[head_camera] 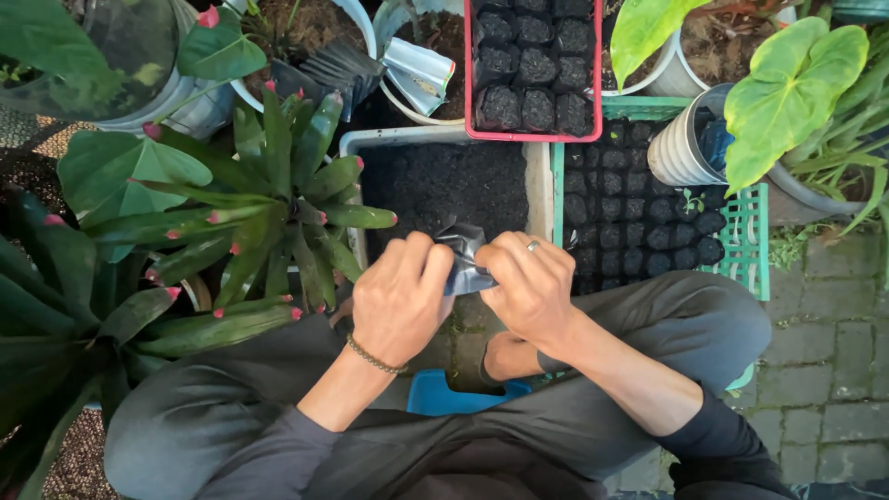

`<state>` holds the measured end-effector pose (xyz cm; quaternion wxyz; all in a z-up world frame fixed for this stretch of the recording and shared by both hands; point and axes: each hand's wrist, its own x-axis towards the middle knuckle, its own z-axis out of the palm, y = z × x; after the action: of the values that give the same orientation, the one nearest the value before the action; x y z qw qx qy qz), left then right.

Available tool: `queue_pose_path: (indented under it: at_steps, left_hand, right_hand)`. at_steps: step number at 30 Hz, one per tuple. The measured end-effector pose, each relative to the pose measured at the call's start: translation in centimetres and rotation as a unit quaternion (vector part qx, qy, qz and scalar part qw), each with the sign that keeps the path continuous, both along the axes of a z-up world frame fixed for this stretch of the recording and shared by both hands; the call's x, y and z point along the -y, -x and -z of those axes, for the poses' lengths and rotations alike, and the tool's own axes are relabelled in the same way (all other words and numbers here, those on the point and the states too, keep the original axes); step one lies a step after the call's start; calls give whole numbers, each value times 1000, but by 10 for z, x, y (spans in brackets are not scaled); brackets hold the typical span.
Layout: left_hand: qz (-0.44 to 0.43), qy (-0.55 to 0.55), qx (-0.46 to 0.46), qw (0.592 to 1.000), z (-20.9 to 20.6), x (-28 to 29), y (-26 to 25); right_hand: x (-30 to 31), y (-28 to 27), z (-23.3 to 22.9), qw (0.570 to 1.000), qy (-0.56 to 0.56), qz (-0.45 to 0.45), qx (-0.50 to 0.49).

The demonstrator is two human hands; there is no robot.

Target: Filling small black polybags with soil using a small spoon from a larger container in a nursery setting.

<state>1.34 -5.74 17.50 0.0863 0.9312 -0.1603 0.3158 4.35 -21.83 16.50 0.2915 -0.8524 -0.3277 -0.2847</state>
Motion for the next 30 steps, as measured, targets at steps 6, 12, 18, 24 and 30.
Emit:
queue_pose_path:
  at_steps: [6, 12, 18, 24, 30]
  left_hand:
    - [-2, 13, -19, 1000, 4, -3, 2]
    - [-45, 10, -1, 999, 0, -6, -3]
    - [-53, 43, -21, 997, 4, -4, -1]
    - [144, 104, -76, 981, -13, -14, 0]
    - [116, 170, -192, 959, -11, -28, 4]
  right_hand:
    - [-1, -3, -6, 1000, 15, 27, 6]
    - [-6, -4, -12, 999, 16, 41, 27]
    - [-4, -1, 0, 999, -29, 17, -18]
    - [10, -15, -11, 993, -50, 6, -103]
    - [30, -31, -5, 974, -106, -89, -178]
